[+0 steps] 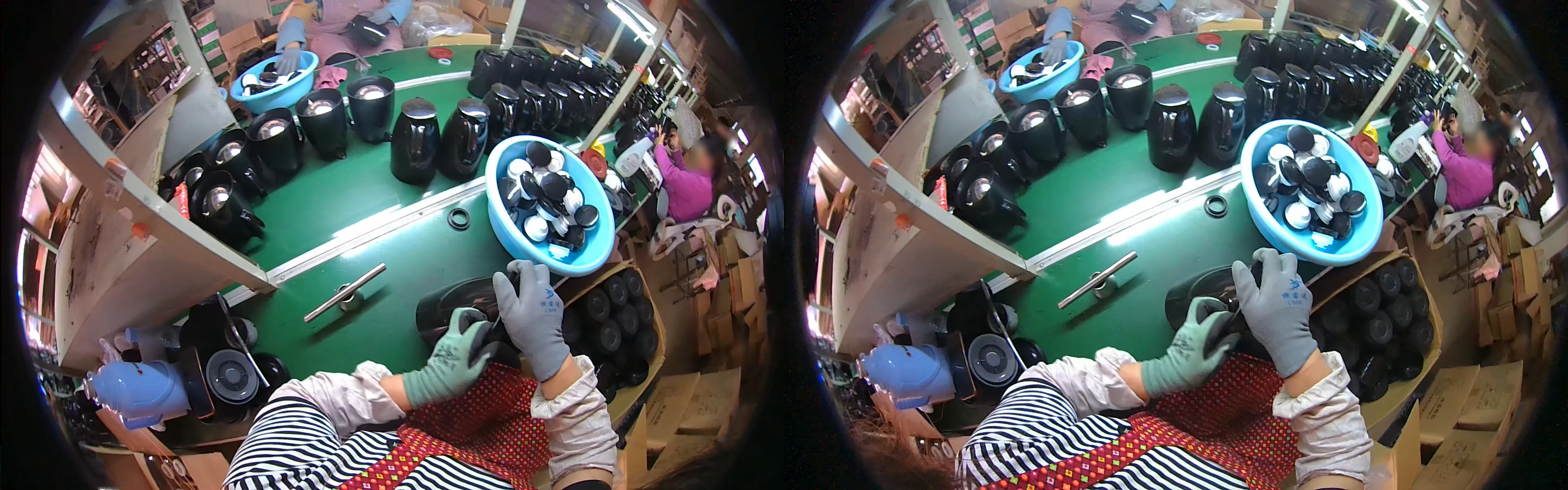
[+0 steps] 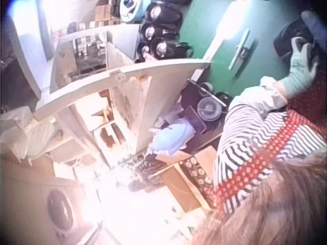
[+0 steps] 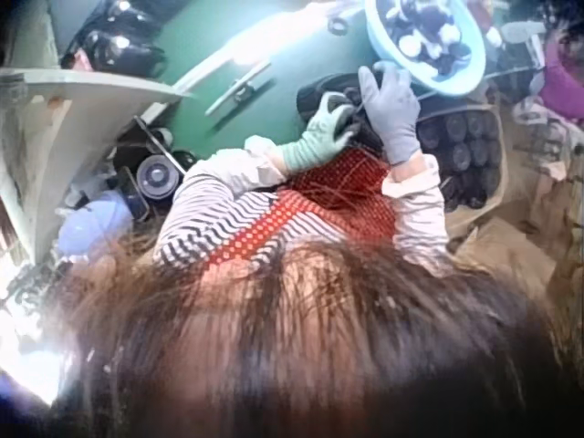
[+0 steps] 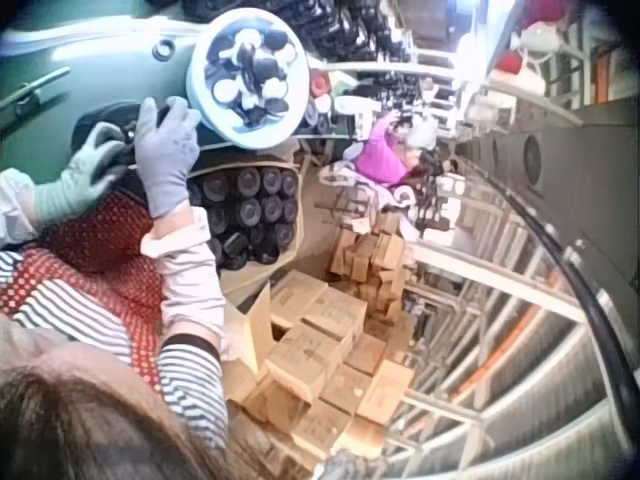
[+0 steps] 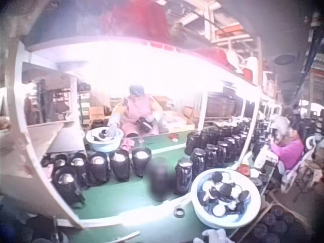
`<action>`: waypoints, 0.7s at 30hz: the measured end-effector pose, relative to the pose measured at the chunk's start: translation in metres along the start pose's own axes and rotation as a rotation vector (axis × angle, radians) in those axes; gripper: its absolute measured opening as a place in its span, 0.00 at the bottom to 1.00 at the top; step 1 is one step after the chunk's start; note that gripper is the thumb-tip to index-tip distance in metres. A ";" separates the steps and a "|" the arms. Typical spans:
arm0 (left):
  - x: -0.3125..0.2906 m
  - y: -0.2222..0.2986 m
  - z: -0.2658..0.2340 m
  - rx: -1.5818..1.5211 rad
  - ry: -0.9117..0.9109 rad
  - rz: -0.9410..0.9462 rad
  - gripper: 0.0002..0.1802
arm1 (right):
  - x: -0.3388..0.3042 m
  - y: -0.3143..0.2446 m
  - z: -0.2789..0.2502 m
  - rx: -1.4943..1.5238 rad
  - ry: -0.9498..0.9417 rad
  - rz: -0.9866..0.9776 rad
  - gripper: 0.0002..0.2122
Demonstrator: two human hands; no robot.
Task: The person assembles black kettles by inserting a metal strainer into the opening and then screwing on a lid. The person handles each kettle one at a time, places the finished units on the table, and repeats the process.
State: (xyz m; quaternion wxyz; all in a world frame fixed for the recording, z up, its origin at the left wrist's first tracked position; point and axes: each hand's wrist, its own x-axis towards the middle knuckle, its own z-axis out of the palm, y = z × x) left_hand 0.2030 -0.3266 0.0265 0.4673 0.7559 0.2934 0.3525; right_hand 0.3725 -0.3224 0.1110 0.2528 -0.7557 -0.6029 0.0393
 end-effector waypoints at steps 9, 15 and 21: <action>0.100 -0.058 -0.132 0.135 0.556 0.074 0.21 | -0.054 0.056 0.043 0.091 0.117 -0.409 0.20; 0.210 -0.179 -0.184 0.251 0.895 0.067 0.14 | -0.083 0.025 0.064 0.329 -0.220 0.061 0.20; 0.219 -0.200 -0.208 0.301 0.750 -0.095 0.23 | -0.083 0.025 0.075 0.238 -0.190 0.004 0.17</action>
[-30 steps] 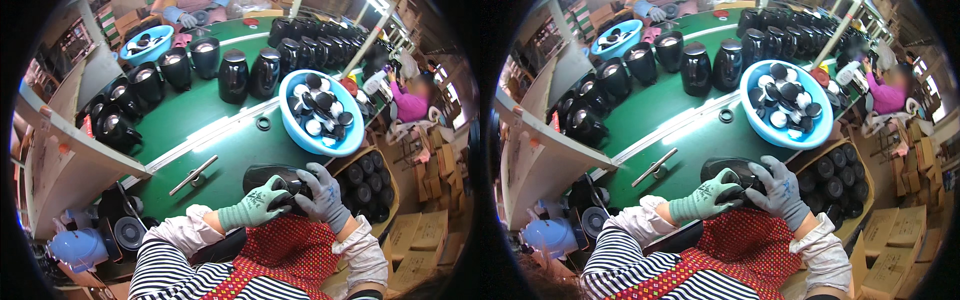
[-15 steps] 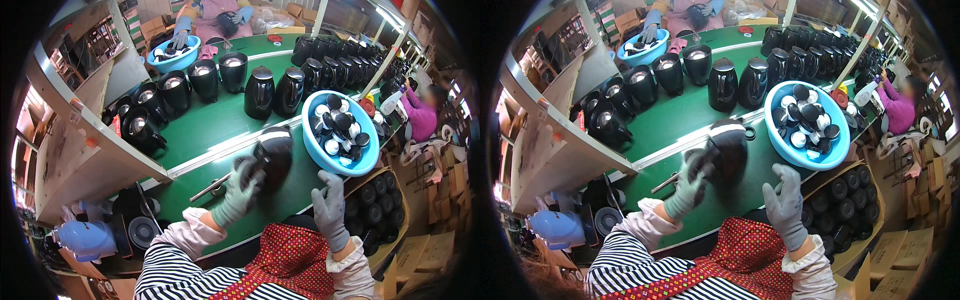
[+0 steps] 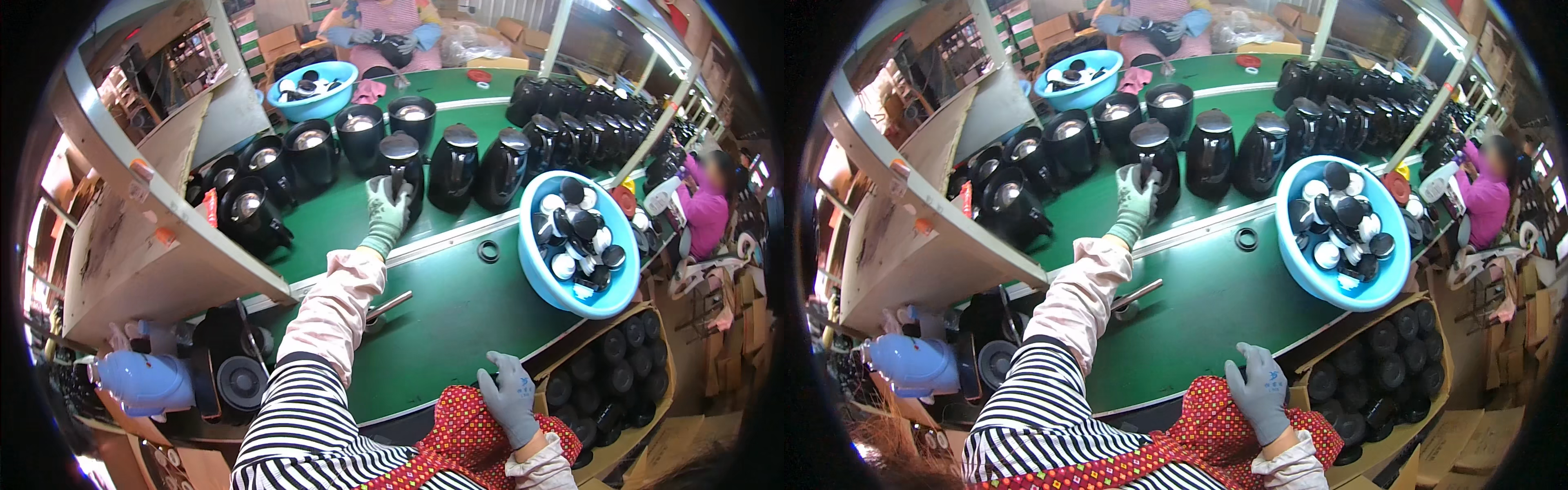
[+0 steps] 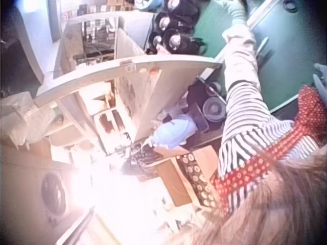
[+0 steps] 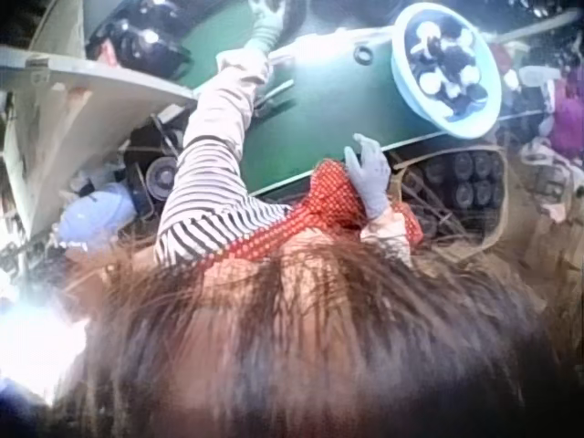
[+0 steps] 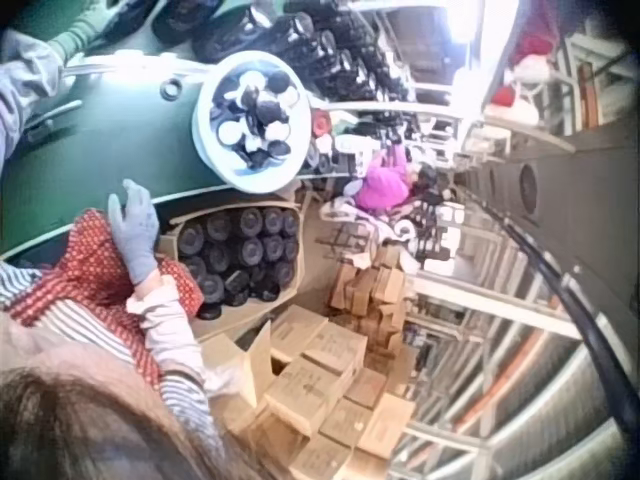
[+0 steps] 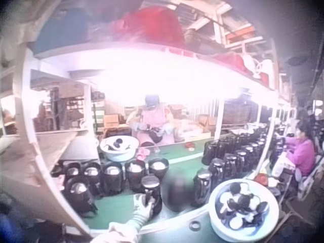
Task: The person assembles black kettles by inserting a metal strainer into the opening and then screwing on a lid. The person handles each kettle one at a time, places the finished units on the table, and repeats the process.
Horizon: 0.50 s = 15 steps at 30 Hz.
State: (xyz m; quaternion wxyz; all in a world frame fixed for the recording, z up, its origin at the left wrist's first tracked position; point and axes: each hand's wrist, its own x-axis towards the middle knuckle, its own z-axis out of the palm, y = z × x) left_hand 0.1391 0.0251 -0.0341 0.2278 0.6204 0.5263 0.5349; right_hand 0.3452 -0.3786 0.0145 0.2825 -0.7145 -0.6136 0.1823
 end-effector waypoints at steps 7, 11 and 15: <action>-0.010 -0.010 -0.114 0.312 0.244 0.027 0.60 | -0.007 0.009 0.003 -0.077 0.077 -0.045 0.16; 0.023 -0.061 -0.180 0.582 0.390 -0.159 0.59 | -0.005 0.005 0.006 -0.112 0.070 -0.044 0.17; 0.025 -0.088 -0.221 0.787 0.392 -0.139 0.53 | -0.005 -0.004 0.011 -0.038 0.039 -0.050 0.17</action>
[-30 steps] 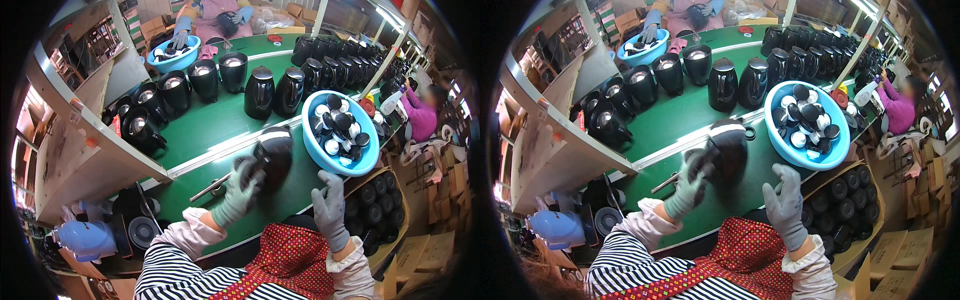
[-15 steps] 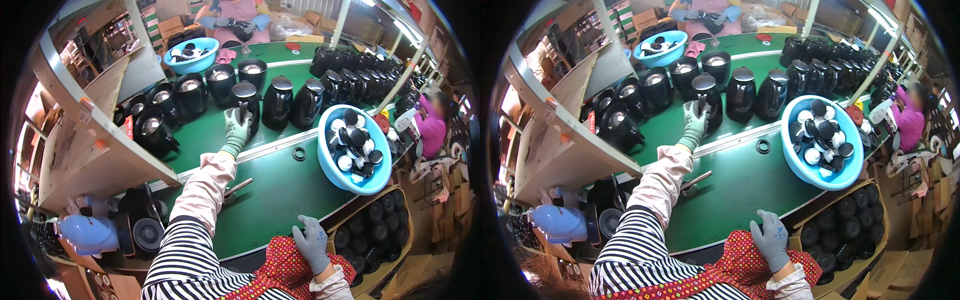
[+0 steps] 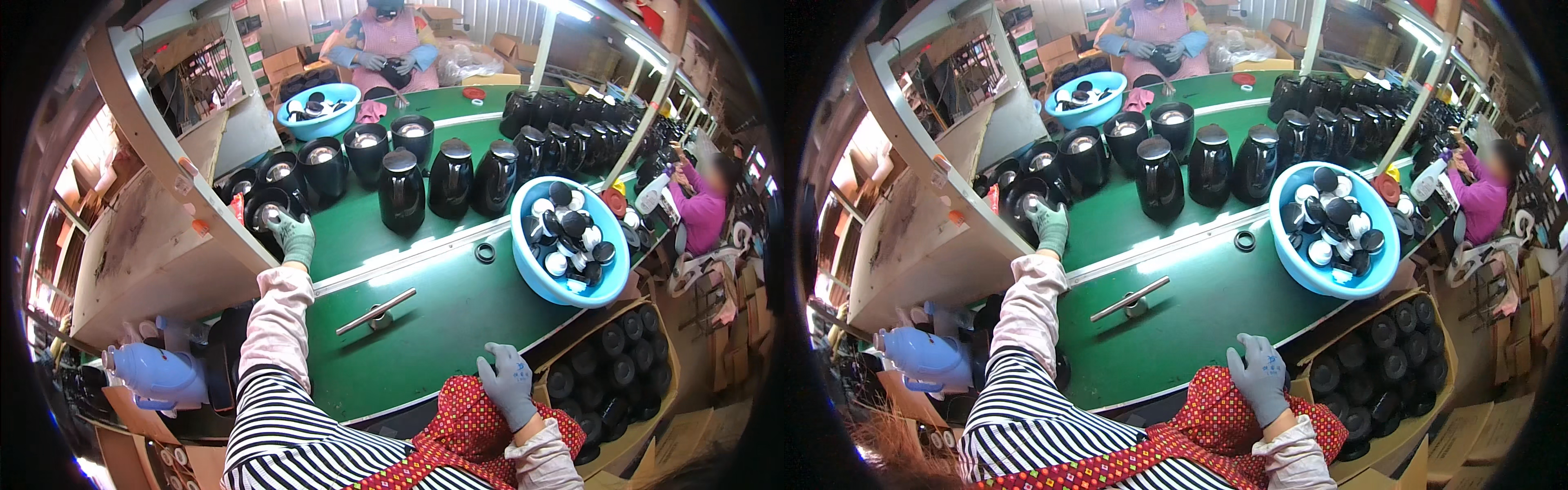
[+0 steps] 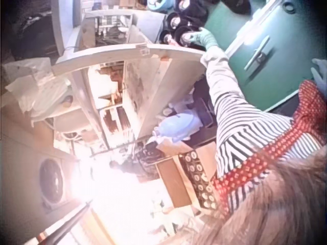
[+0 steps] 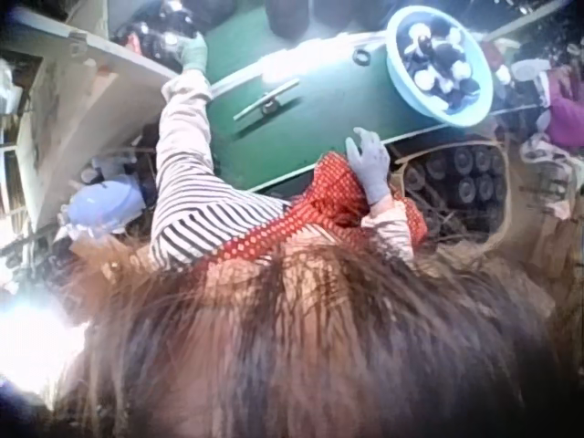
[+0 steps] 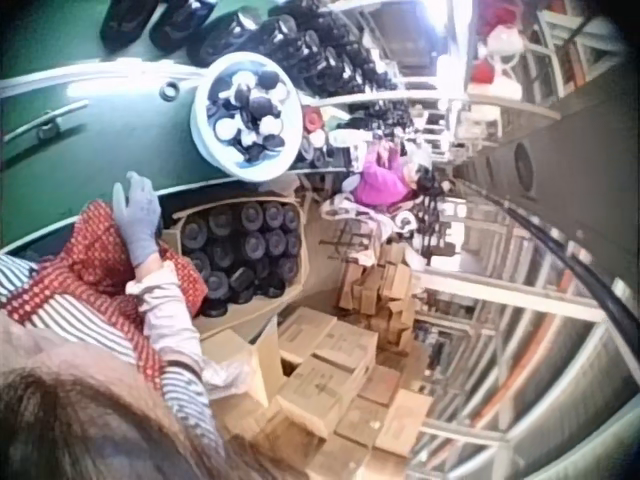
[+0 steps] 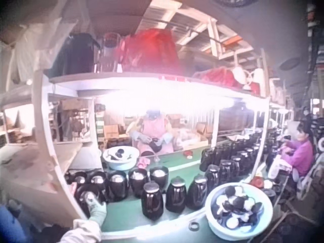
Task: The person assembles black kettles by inserting a metal strainer into the opening and then screwing on a lid. The person handles each kettle one at a time, places the finished units on the table, and repeats the process.
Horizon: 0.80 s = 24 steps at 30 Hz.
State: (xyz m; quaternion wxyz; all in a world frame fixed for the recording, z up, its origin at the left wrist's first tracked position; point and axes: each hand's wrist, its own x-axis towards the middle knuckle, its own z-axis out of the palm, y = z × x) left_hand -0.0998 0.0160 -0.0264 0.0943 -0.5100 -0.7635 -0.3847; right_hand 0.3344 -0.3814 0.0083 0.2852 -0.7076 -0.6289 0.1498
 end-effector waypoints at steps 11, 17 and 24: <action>-0.182 0.152 -0.211 -0.726 -0.474 0.620 0.27 | 0.018 -0.025 -0.061 0.268 0.185 -0.334 0.26; -0.259 0.212 -0.289 -0.952 -0.752 1.201 0.25 | -0.003 -0.053 -0.117 1.298 -0.041 0.292 0.29; -0.289 0.209 -0.240 -1.232 -0.803 0.771 0.41 | -0.151 0.014 -0.136 1.201 0.111 0.147 0.23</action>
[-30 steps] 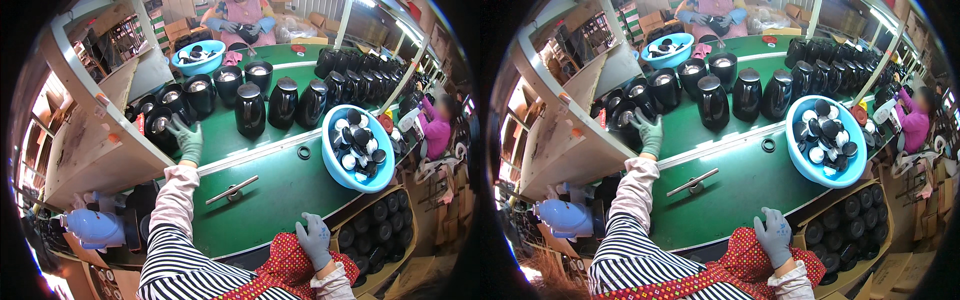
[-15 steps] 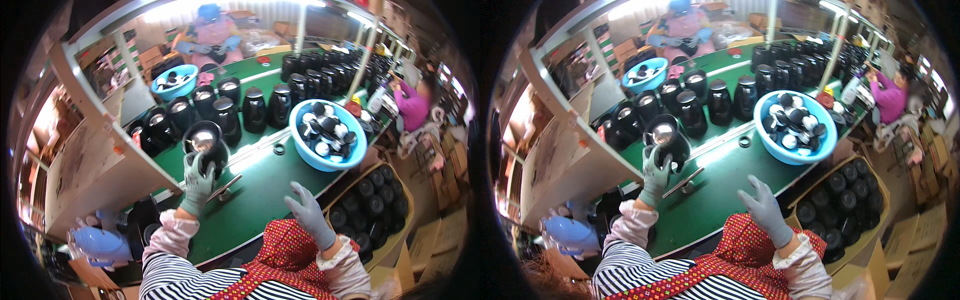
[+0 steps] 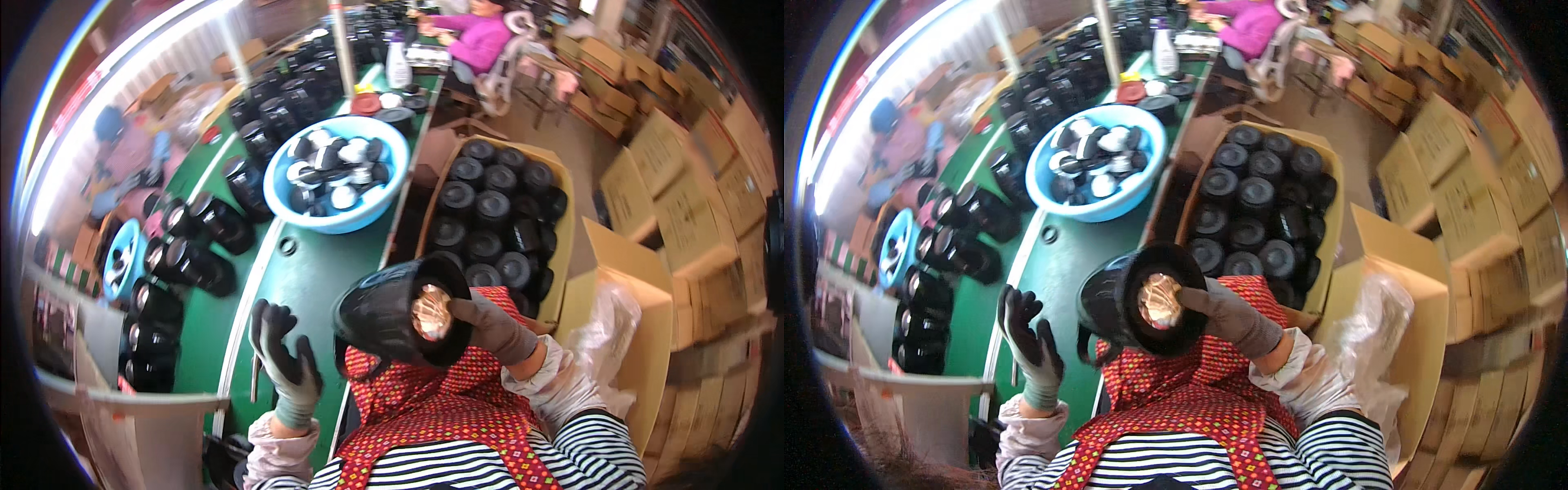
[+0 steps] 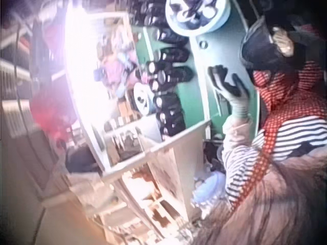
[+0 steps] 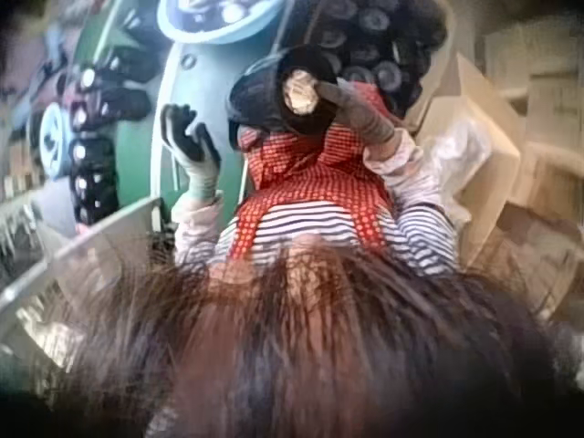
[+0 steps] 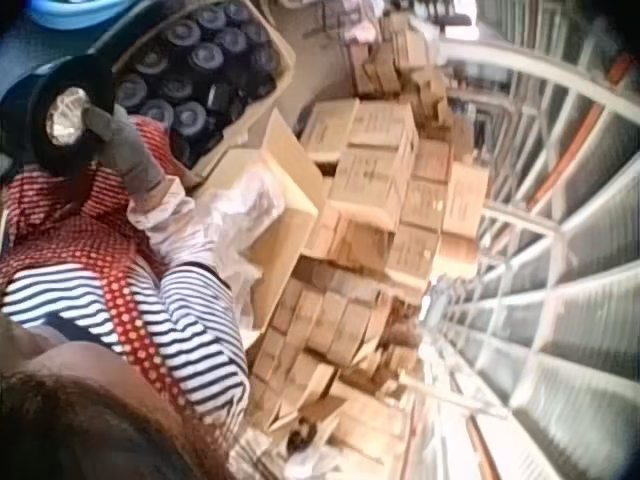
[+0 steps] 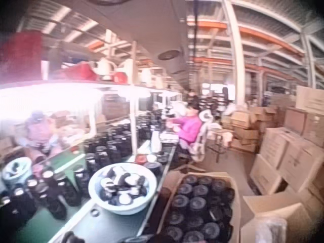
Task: The person assembles black kettles by inserting a metal strainer into the opening and then screwing on a lid. The person handles each kettle one at a time, places the finished units on the table, and repeats the process.
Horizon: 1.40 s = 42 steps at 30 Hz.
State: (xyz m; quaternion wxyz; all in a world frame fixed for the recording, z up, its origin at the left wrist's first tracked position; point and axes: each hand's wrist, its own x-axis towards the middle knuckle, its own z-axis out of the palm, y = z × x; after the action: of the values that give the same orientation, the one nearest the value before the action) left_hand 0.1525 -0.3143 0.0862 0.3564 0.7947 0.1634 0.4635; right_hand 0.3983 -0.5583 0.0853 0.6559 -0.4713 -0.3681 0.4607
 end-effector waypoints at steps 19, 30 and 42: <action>-0.024 -0.033 0.027 -0.561 -0.500 -1.002 0.39 | 0.067 0.090 -0.185 -1.023 0.503 0.052 0.33; -0.023 -0.041 0.031 -0.522 -0.441 -1.122 0.35 | 0.070 0.184 -0.297 -1.545 0.616 0.751 0.46; -0.001 -0.018 0.055 -0.843 -0.484 -0.884 0.32 | 0.037 -0.006 -0.043 -0.611 0.312 -0.323 0.46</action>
State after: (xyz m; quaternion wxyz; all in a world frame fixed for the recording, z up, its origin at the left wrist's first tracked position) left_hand 0.1999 -0.3254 0.0555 0.8208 0.5267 0.1941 0.1057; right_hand 0.4511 -0.5357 0.0809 0.5974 -0.6455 -0.4537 0.1432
